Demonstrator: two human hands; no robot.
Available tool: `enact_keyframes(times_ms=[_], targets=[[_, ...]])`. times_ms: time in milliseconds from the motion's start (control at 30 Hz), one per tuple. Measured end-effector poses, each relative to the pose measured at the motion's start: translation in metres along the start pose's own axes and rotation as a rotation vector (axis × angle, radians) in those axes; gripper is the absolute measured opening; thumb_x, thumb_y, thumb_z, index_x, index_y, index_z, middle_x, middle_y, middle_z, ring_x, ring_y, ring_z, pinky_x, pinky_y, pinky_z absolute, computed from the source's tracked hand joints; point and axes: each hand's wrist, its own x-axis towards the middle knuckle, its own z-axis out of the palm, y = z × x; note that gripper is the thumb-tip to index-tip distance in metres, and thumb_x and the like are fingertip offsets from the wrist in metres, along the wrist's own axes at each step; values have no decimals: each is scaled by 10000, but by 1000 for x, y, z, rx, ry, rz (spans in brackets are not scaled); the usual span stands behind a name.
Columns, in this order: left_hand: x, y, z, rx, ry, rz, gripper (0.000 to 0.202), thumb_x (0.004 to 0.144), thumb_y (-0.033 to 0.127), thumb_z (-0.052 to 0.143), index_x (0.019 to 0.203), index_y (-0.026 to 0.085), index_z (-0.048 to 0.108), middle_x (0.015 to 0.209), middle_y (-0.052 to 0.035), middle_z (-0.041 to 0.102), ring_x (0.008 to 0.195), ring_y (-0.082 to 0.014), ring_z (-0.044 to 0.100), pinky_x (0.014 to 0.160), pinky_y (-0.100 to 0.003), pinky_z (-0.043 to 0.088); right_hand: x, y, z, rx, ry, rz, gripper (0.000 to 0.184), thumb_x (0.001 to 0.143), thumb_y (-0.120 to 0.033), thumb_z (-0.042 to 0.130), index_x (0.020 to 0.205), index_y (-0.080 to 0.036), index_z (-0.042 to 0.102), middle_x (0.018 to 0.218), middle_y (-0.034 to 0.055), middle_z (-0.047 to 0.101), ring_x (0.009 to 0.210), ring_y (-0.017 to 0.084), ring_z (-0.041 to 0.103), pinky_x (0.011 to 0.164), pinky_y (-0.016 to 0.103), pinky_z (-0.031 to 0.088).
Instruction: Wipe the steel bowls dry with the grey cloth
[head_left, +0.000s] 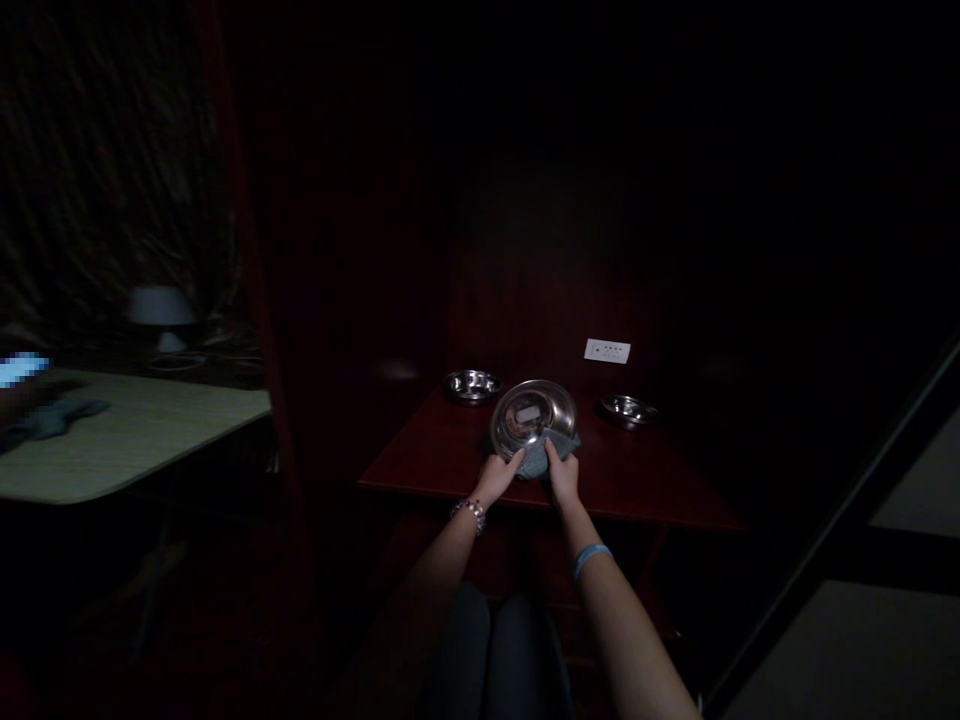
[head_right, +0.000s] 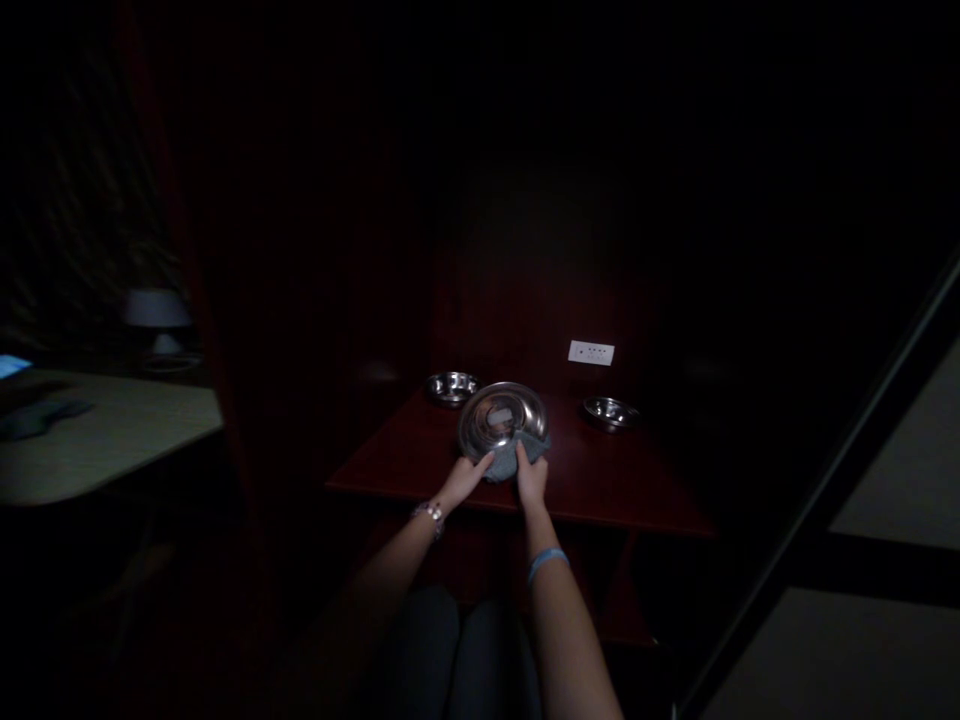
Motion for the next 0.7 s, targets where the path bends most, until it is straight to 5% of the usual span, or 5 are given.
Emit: enact_keyframes(times_ms=[233, 533, 700], targets=[[8, -11, -3, -32, -14, -14, 353, 706, 349, 693, 991, 142, 704, 1034, -102, 739, 1073, -263, 653, 1010, -418, 454, 0, 1, 2, 3, -26, -8, 516, 675, -505, 693, 987, -96, 720, 984, 127, 745, 942, 257, 699, 803, 339, 550], [12, -10, -8, -72, 219, 83, 389, 813, 455, 587, 1007, 125, 656, 1093, -132, 712, 1067, -253, 642, 970, -365, 463, -3, -4, 3, -3, -28, -44, 494, 672, -503, 703, 961, -103, 731, 963, 121, 750, 923, 271, 699, 824, 366, 542], [12, -15, -8, -63, 155, 87, 404, 824, 427, 604, 1111, 144, 624, 1194, -123, 672, 1133, -224, 612, 1016, -341, 429, -5, -4, 2, -58, 4, -19, 517, 687, -532, 679, 962, -97, 729, 992, 137, 742, 945, 281, 694, 811, 355, 540]])
